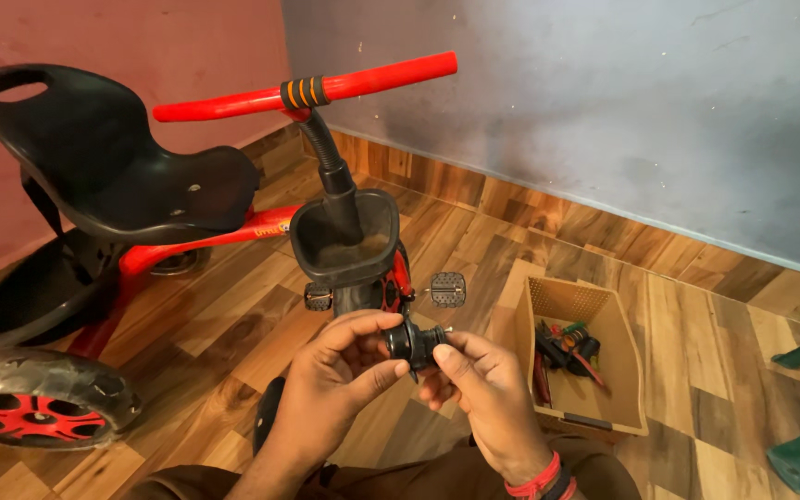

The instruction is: The person installs handlebar grips and a bell on a red child tricycle. They slide a black grip onto the right handlebar, then a second grip onto the left handlebar, and finally attach a black bell to the left handlebar using a screwdriver.

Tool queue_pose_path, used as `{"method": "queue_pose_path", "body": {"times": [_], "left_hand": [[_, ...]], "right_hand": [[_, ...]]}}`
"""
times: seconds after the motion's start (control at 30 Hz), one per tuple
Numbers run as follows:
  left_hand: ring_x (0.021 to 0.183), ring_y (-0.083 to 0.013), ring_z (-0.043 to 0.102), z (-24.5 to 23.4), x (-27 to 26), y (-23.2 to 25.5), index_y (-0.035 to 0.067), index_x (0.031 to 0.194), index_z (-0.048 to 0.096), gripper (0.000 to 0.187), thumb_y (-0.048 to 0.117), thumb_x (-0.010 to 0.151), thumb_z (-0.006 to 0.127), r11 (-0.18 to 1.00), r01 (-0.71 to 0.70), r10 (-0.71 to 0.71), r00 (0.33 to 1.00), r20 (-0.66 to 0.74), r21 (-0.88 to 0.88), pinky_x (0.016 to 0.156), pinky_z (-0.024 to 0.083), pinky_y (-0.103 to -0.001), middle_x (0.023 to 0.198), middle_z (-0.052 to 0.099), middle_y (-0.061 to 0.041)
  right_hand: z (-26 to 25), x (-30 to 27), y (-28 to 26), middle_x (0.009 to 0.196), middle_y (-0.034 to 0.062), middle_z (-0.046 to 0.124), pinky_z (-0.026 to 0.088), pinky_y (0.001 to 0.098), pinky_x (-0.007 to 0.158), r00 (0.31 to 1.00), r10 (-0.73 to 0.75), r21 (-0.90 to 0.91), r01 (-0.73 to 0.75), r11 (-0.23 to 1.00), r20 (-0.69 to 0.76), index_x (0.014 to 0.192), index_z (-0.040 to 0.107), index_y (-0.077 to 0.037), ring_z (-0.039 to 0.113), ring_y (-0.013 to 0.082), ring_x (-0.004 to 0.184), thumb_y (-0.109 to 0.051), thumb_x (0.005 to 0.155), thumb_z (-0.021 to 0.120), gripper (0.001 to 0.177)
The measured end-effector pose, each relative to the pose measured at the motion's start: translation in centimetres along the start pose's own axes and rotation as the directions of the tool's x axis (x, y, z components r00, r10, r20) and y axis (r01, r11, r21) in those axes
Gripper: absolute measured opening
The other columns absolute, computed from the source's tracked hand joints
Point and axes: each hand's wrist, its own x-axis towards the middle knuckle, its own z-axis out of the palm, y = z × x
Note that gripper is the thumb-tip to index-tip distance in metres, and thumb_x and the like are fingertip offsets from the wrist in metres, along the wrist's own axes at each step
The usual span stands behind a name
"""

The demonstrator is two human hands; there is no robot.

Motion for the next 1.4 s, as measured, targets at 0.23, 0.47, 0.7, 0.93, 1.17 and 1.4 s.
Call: {"method": "queue_pose_path", "body": {"times": [0.23,0.47,0.7,0.93,1.17,1.4], "left_hand": [[0.103,-0.0133,0.066,-0.8,0.4,-0.7,0.006,0.127,0.063,0.047,-0.004,0.082,0.073,0.984,0.144,-0.146,0.989,-0.009,-0.1,0.092,0.057,-0.03,0.124,0.062,-0.007],[0.114,-0.0163,0.062,-2.4,0.8,-2.0,-0.004,0.109,0.066,0.019,-0.001,0.092,0.073,0.996,-0.037,0.04,0.998,0.039,-0.079,0.099,0.05,-0.031,0.125,0.063,-0.012],[0.103,-0.0305,0.057,-2.3,1.4,-3.0,0.002,0.124,0.072,0.025,-0.001,0.101,0.067,0.935,0.355,-0.354,0.924,-0.143,-0.02,0.093,0.048,-0.041,0.11,0.061,-0.027],[0.137,-0.02,0.051,-2.6,0.7,-3.5,0.006,0.132,0.057,0.045,-0.006,0.09,0.067,0.987,-0.052,0.069,0.992,0.106,-0.152,0.115,0.042,-0.037,0.148,0.05,-0.009],[0.122,-0.0151,0.062,-1.7,0.8,-4.9,0.007,0.136,0.061,0.048,0.008,0.089,0.075,0.991,0.112,-0.121,0.98,0.16,0.068,0.109,0.046,-0.033,0.123,0.07,-0.005],[0.107,-0.0142,0.07,-1.3,0.5,-5.0,0.0,0.12,0.069,0.038,0.005,0.085,0.082,0.996,-0.004,-0.001,0.998,0.064,0.084,0.1,0.055,-0.033,0.113,0.07,-0.004]], "right_hand": [[-0.3,0.9,1.4,0.083,0.0103,0.073,0.054,0.0297,0.062,0.999,0.046,0.022,-0.046,0.999,-0.019,0.107,0.07,0.007,0.067,0.0154,0.07,-0.019,0.099,0.062,0.029],[-0.8,1.8,3.1,0.084,0.0098,0.072,0.054,0.031,0.064,0.996,0.051,0.056,-0.047,0.997,-0.074,0.107,0.07,0.007,0.067,0.0163,0.07,-0.019,0.099,0.061,0.029],[-1.2,1.9,4.6,0.087,0.0094,0.071,0.054,0.0314,0.065,0.994,0.083,0.098,-0.076,0.992,-0.07,0.109,0.07,0.006,0.067,0.0164,0.071,-0.02,0.099,0.06,0.029],[-1.6,1.8,5.9,0.086,0.008,0.071,0.053,0.0305,0.062,0.981,0.183,0.29,-0.157,0.944,-0.065,0.111,0.067,0.002,0.067,0.017,0.07,-0.021,0.1,0.057,0.028],[-1.8,1.7,7.5,0.08,0.0084,0.069,0.054,0.031,0.058,0.925,0.348,0.445,-0.38,0.811,0.155,0.105,0.064,-0.001,0.066,0.0185,0.064,-0.027,0.101,0.053,0.028],[-0.4,1.9,7.4,0.095,0.004,0.07,0.055,0.0271,0.064,0.972,0.196,-0.015,-0.2,0.98,-0.127,0.122,0.066,-0.001,0.063,0.0119,0.076,-0.017,0.101,0.056,0.029]]}}
